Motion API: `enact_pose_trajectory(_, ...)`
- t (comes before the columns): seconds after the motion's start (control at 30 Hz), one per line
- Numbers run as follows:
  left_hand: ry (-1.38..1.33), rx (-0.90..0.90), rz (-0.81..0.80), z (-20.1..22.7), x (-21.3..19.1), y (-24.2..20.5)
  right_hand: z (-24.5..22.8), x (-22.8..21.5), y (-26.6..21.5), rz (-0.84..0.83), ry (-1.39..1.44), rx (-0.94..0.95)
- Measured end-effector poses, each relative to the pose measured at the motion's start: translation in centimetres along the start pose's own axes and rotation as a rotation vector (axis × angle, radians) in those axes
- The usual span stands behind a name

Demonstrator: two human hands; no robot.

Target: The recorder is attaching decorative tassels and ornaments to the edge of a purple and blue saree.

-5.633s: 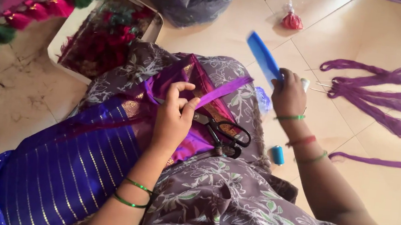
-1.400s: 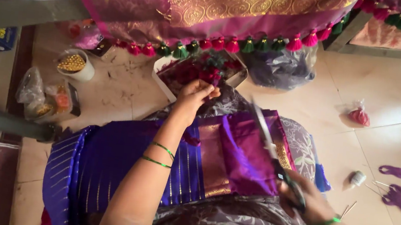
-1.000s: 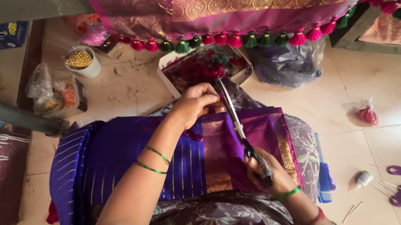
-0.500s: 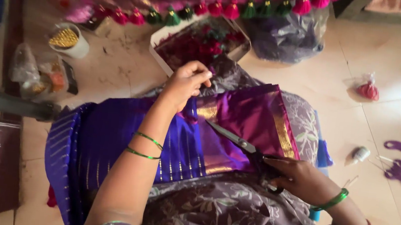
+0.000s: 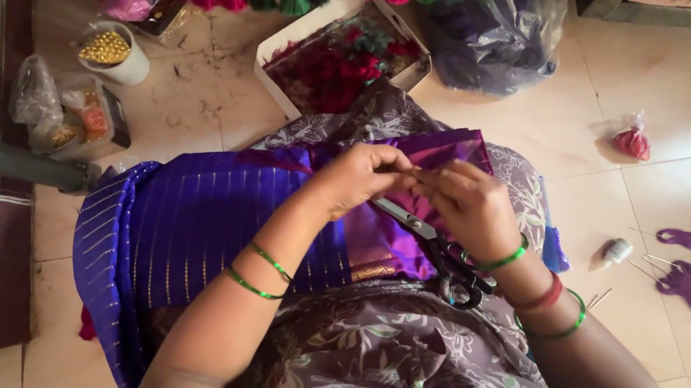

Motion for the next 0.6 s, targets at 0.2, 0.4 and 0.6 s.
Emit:
enact_pose_trajectory(0.2, 0.155, 0.271, 0.162, 0.9, 0.7, -1.0, 1.4, 1.9, 1.3, 0.09, 0.103, 0.038)
enact_pose_trajectory(0.4, 0.274, 0.28, 0.372, 1.1, 1.7, -0.5, 3.2, 2.5, 0.7, 0.116, 0.137, 0.03)
enact_pose_trajectory(0.6, 0.159, 0.089, 0.37, 0.4, 2.3, 0.6, 13.5, 0.2, -1.9, 0.303, 0.049, 0.344)
Point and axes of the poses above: each hand's wrist, its own y-axis towards the middle knuckle, its own x-axis out of the palm, z = x × y, the point moved 1 cm from there along y, towards the middle knuckle, and after that the axes turned 14 degrees about z, right-handed, at the moved point
